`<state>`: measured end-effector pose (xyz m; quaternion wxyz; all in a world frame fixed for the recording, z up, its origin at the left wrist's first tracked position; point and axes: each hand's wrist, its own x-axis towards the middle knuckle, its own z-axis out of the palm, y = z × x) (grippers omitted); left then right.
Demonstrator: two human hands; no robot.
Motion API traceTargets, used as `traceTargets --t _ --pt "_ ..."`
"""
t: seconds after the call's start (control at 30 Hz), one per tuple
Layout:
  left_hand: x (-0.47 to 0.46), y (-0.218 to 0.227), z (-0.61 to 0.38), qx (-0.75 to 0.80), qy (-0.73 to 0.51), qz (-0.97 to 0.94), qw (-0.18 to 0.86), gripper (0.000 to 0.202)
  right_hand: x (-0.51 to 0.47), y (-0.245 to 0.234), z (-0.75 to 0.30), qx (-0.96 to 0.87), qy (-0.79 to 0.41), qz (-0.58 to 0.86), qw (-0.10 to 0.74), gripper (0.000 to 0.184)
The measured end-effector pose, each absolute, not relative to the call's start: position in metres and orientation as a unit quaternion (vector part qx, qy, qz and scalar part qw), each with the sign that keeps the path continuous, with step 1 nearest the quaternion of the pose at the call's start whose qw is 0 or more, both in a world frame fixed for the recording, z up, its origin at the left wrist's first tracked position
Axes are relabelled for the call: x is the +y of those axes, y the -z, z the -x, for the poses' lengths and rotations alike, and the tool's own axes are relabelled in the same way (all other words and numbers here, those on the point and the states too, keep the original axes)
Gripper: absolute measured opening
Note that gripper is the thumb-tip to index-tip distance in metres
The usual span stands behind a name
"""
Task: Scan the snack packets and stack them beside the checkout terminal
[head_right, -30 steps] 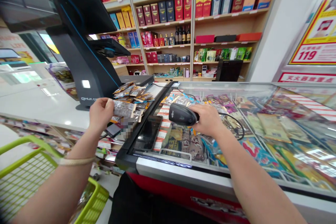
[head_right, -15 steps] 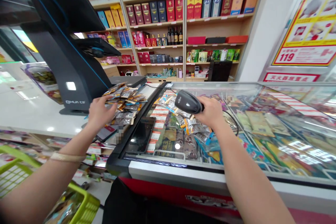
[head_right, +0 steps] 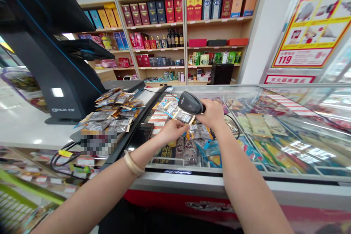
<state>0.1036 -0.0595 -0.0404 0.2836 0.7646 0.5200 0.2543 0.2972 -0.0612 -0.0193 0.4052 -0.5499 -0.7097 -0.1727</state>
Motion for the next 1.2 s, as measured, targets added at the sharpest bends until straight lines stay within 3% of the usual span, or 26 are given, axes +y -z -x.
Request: traceTargets --t 0.2,0.37,0.5,0.67,0.93,1.2 --pt "-0.058 0.051 -0.116 0.544 -0.266 -0.724 0.331 0.029 -0.062 0.018 -0.294 -0.713 0.178 0.553 0.392 0.028" --pt "-0.072 0.043 -0.109 0.482 -0.337 -0.649 0.483 0.018 -0.061 0.020 -0.295 -0.716 0.175 0.548 0.396 0.028" --pt "-0.081 0.032 -0.075 0.428 -0.402 -0.569 0.575 0.026 -0.061 0.021 -0.295 -0.722 0.169 0.542 0.395 0.029" --pt "-0.080 0.019 -0.019 0.452 -0.492 -0.538 0.514 0.034 -0.066 0.018 -0.287 -0.754 0.147 0.512 0.384 0.027" --pt "-0.078 0.011 0.026 0.483 -0.535 -0.512 0.467 0.037 -0.075 0.018 -0.265 -0.829 0.093 0.473 0.285 0.020" --pt "-0.079 0.016 0.033 0.473 -0.552 -0.503 0.468 0.036 -0.074 0.021 -0.267 -0.829 0.092 0.472 0.285 0.025"
